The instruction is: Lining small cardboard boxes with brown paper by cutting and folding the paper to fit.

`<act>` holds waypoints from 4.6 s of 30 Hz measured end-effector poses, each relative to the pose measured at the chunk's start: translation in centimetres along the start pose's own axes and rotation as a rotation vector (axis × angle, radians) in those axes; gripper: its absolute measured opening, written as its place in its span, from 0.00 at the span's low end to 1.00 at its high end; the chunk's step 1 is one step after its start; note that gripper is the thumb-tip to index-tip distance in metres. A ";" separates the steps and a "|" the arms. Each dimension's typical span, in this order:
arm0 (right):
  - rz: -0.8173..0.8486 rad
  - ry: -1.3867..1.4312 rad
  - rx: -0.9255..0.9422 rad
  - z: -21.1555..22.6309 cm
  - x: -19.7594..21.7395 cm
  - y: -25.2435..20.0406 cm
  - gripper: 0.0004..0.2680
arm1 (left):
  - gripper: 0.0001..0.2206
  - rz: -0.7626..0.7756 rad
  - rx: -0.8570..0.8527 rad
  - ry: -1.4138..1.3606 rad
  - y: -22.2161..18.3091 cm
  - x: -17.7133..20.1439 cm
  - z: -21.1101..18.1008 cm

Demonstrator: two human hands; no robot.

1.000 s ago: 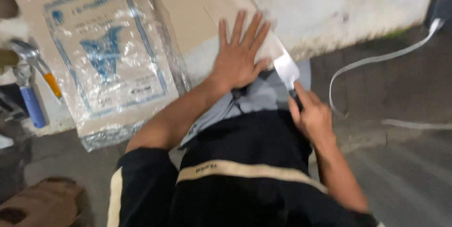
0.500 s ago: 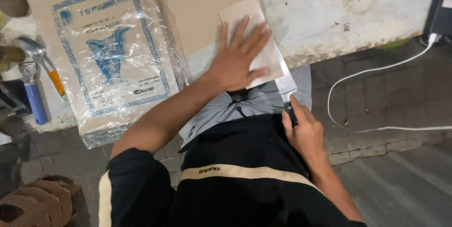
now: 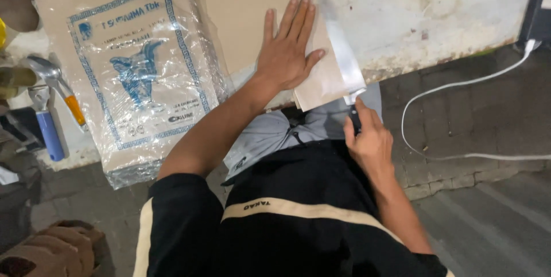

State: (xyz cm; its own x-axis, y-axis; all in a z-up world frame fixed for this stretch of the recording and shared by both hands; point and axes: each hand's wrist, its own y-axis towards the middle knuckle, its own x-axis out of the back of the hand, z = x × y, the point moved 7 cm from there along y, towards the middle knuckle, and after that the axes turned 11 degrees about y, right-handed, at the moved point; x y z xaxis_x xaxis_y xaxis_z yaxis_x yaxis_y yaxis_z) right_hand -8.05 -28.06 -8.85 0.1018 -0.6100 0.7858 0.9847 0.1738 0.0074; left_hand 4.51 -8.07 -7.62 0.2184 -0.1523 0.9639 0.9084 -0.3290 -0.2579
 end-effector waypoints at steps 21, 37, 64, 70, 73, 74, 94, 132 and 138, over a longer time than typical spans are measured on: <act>-0.045 0.134 -0.014 -4.3 3.5 -2.8 0.17 | 0.24 -0.341 -0.095 -0.356 1.6 -2.6 3.4; 0.026 0.475 -0.193 -4.9 4.5 -4.6 0.17 | 0.19 -0.031 0.032 -0.671 7.8 2.5 10.9; 0.274 0.653 0.339 4.0 8.3 17.1 0.32 | 0.12 -0.241 -0.308 -1.480 -1.9 9.2 9.2; 0.526 0.778 0.256 8.0 5.1 19.6 0.07 | 0.11 -0.217 -0.334 -1.443 -2.7 9.9 11.6; 0.705 0.858 0.293 10.0 3.8 19.2 0.15 | 0.12 -0.222 -0.308 -1.469 -3.4 9.2 12.7; 0.710 0.857 0.292 9.0 2.6 19.4 0.15 | 0.12 -0.223 -0.304 -1.472 -3.4 9.3 12.8; -0.337 -0.093 0.216 -0.6 11.6 19.8 0.14 | 0.03 -0.117 -0.190 -0.182 -2.4 15.3 8.6; -0.259 -0.202 -0.048 -6.0 9.5 12.3 0.20 | 0.38 -0.359 0.004 -0.090 -0.1 2.6 6.4; -0.155 -0.091 0.020 -9.1 9.0 14.3 0.16 | 0.38 -0.489 -0.035 0.044 -7.4 -1.4 -0.9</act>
State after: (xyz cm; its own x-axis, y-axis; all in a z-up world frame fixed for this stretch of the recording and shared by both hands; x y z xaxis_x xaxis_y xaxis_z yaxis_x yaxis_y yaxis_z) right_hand 8.25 -38.08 -7.29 -0.0650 -0.5586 0.8269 0.9846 0.0989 0.1442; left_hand -2.80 -6.28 -7.08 -0.2461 -0.0112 0.9692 0.8882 -0.4029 0.2209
